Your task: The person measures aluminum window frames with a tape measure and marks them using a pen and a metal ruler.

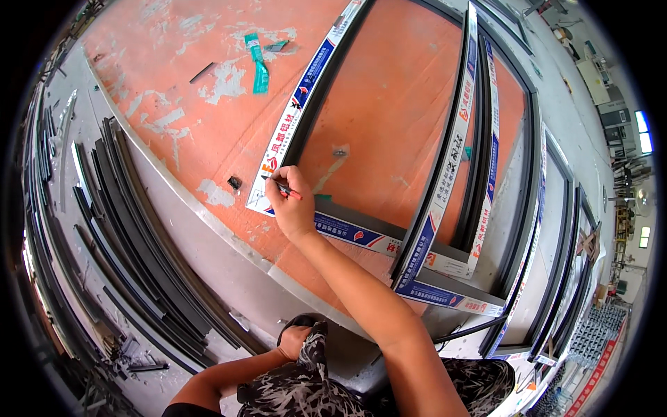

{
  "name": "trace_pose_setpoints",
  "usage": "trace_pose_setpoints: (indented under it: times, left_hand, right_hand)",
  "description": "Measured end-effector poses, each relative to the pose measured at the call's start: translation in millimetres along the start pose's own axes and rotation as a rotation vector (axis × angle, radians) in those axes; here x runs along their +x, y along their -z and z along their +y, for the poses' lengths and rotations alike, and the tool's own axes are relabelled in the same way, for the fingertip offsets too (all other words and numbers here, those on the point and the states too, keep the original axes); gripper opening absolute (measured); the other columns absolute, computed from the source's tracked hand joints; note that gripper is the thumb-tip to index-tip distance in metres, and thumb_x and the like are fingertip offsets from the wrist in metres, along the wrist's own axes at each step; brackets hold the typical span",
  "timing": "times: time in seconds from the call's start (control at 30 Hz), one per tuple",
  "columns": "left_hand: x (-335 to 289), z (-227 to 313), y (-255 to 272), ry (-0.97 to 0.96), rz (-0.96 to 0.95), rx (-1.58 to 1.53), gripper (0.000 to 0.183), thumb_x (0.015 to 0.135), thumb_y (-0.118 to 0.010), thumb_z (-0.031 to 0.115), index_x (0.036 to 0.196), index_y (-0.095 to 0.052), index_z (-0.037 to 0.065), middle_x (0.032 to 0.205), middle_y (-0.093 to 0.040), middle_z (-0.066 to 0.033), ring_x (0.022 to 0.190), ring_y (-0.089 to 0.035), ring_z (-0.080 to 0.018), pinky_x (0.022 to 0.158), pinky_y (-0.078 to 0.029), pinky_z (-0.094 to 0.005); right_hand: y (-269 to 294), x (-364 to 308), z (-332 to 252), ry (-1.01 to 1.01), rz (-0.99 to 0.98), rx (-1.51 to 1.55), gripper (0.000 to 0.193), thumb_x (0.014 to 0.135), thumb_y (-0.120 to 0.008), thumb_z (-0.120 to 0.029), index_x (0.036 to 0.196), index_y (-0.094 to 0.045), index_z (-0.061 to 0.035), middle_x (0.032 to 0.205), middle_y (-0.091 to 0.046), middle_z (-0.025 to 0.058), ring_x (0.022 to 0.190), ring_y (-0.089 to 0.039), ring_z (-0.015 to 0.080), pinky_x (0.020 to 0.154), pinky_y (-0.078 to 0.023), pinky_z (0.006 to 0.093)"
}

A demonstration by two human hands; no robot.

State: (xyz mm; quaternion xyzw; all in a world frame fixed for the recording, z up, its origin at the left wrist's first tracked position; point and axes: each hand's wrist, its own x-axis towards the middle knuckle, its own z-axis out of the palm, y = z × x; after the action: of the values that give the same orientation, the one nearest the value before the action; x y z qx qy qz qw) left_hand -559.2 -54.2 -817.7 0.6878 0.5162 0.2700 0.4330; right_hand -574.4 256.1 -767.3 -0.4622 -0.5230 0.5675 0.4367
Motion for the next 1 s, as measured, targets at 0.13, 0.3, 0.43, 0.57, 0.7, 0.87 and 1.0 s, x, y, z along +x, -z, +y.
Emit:
trace_pose_setpoints:
  times: [0.13, 0.3, 0.43, 0.57, 0.7, 0.87, 1.0]
  left_hand:
    - [-7, -10, -10, 0.018, -0.025, -0.036, 0.022, 0.076, -0.055, 0.022, 0.089, -0.059, 0.005, 0.076, -0.060, -0.0121, 0.074, -0.061, -0.0311, 0.067, -0.048, -0.0399]
    - [-6, -12, -13, 0.010, -0.001, -0.059, 0.022, 0.076, -0.056, 0.022, 0.089, -0.059, 0.005, 0.077, -0.061, -0.0126, 0.073, -0.061, -0.0318, 0.067, -0.048, -0.0399]
    - [-5, -16, -21, -0.016, 0.085, -0.073, 0.018, 0.071, -0.069, 0.024, 0.079, -0.063, 0.009, 0.069, -0.060, -0.0086, 0.064, -0.060, -0.0290, 0.059, -0.048, -0.0394]
    - [-6, -17, -25, -0.041, 0.077, -0.064, 0.018, 0.071, -0.069, 0.023, 0.081, -0.064, 0.010, 0.069, -0.060, -0.0073, 0.064, -0.061, -0.0277, 0.058, -0.048, -0.0387]
    - [-8, -17, -27, -0.022, 0.090, -0.038, 0.017, 0.071, -0.069, 0.023, 0.082, -0.064, 0.010, 0.070, -0.061, -0.0067, 0.064, -0.061, -0.0266, 0.058, -0.048, -0.0380]
    - [-17, -27, -25, -0.053, 0.069, -0.038, 0.016, 0.071, -0.069, 0.022, 0.082, -0.064, 0.010, 0.071, -0.061, -0.0067, 0.063, -0.061, -0.0262, 0.057, -0.048, -0.0378]
    - [-11, -29, -24, -0.093, 0.058, -0.022, 0.015, 0.071, -0.069, 0.021, 0.079, -0.065, 0.010, 0.070, -0.060, -0.0069, 0.062, -0.060, -0.0264, 0.056, -0.048, -0.0381]
  right_hand:
    - [-3, 1, -4, 0.111, -0.021, -0.144, 0.011, 0.085, -0.064, -0.010, 0.087, -0.055, -0.0026, 0.077, -0.064, 0.0075, 0.071, -0.064, 0.0183, 0.066, -0.049, 0.0309]
    - [2, 0, -10, 0.128, -0.002, -0.167, 0.011, 0.085, -0.064, -0.010, 0.085, -0.055, -0.0025, 0.076, -0.064, 0.0080, 0.070, -0.064, 0.0196, 0.065, -0.049, 0.0314]
    - [2, -1, -9, 0.063, 0.020, -0.101, 0.010, 0.084, -0.062, -0.009, 0.084, -0.054, -0.0021, 0.075, -0.064, 0.0086, 0.071, -0.064, 0.0199, 0.065, -0.049, 0.0314]
    - [3, -1, -11, 0.122, 0.047, -0.148, 0.010, 0.084, -0.062, -0.008, 0.084, -0.054, -0.0020, 0.075, -0.063, 0.0086, 0.070, -0.063, 0.0196, 0.065, -0.049, 0.0314]
    - [2, -1, -2, 0.108, 0.069, -0.130, 0.010, 0.084, -0.062, -0.008, 0.084, -0.054, -0.0020, 0.074, -0.062, 0.0083, 0.068, -0.061, 0.0197, 0.063, -0.048, 0.0312]
    - [-7, -4, -6, 0.081, 0.087, -0.085, 0.010, 0.081, -0.062, -0.009, 0.081, -0.055, -0.0023, 0.073, -0.061, 0.0085, 0.067, -0.060, 0.0195, 0.062, -0.047, 0.0314]
    - [9, -6, -15, 0.052, 0.077, -0.133, 0.009, 0.080, -0.061, -0.009, 0.078, -0.055, -0.0028, 0.073, -0.060, 0.0092, 0.066, -0.059, 0.0201, 0.061, -0.047, 0.0318]
